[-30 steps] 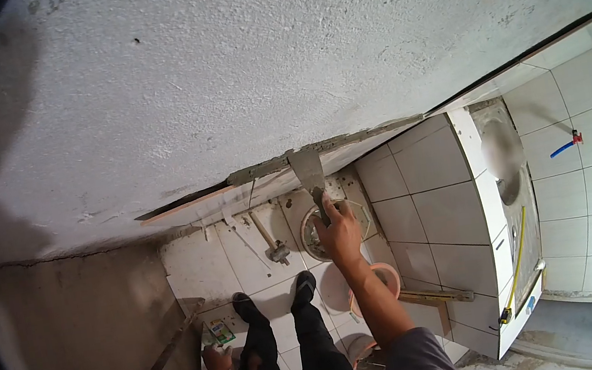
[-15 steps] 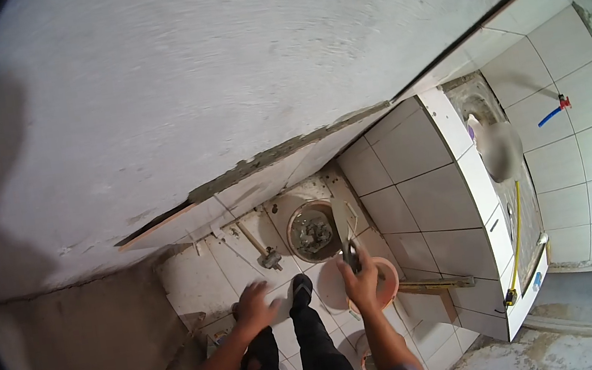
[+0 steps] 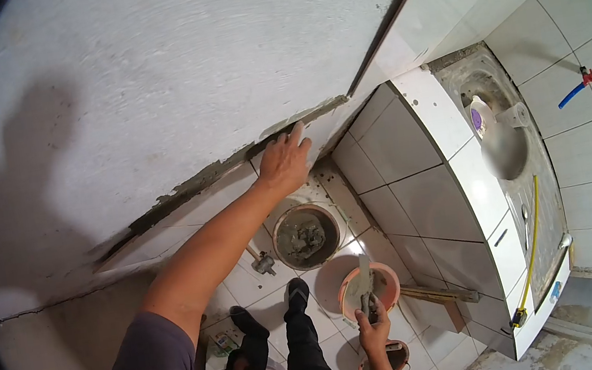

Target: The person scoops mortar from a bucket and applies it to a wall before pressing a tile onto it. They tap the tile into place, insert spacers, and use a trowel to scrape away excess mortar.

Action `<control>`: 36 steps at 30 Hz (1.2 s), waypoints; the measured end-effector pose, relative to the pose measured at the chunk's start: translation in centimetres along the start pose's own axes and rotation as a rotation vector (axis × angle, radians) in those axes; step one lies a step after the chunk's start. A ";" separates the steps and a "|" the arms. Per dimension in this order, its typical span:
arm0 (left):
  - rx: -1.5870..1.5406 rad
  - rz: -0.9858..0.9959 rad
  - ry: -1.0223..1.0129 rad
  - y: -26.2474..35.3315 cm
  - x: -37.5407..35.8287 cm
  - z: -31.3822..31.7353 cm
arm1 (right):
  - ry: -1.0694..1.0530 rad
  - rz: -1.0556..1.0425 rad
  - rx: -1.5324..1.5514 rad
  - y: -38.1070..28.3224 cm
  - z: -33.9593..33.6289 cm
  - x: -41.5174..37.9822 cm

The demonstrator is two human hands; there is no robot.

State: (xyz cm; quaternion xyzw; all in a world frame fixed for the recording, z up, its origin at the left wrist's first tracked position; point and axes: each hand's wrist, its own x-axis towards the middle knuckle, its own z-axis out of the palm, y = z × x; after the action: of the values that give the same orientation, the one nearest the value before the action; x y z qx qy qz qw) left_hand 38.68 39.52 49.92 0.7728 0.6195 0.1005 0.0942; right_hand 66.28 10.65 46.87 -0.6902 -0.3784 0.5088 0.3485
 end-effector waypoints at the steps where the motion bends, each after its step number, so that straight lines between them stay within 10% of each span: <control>1: 0.044 -0.027 -0.051 0.0 0.0 0.2 | -0.004 0.003 0.006 -0.3 -0.4 0.4; 18: -0.314 -0.120 0.366 0.3 -6.9 1.3 | -0.184 -0.188 -0.008 -6.6 4.0 6.3; 29: -0.607 -0.889 -0.601 -0.4 -54.1 11.7 | -0.250 -0.184 0.289 -14.5 23.0 6.2; 31: -0.445 -1.005 -1.040 -1.5 -62.3 14.0 | -0.235 -0.186 0.314 -13.5 25.0 5.8; 36: -0.539 -1.104 -0.720 -2.8 -72.8 11.7 | -0.161 -0.187 0.299 -12.5 27.9 4.2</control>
State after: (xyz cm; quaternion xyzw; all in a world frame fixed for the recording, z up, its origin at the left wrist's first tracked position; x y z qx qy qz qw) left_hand 23.85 -31.21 35.07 0.2814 0.8046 -0.0737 0.5177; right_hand 38.09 22.89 49.21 -0.5498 -0.3875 0.5784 0.4615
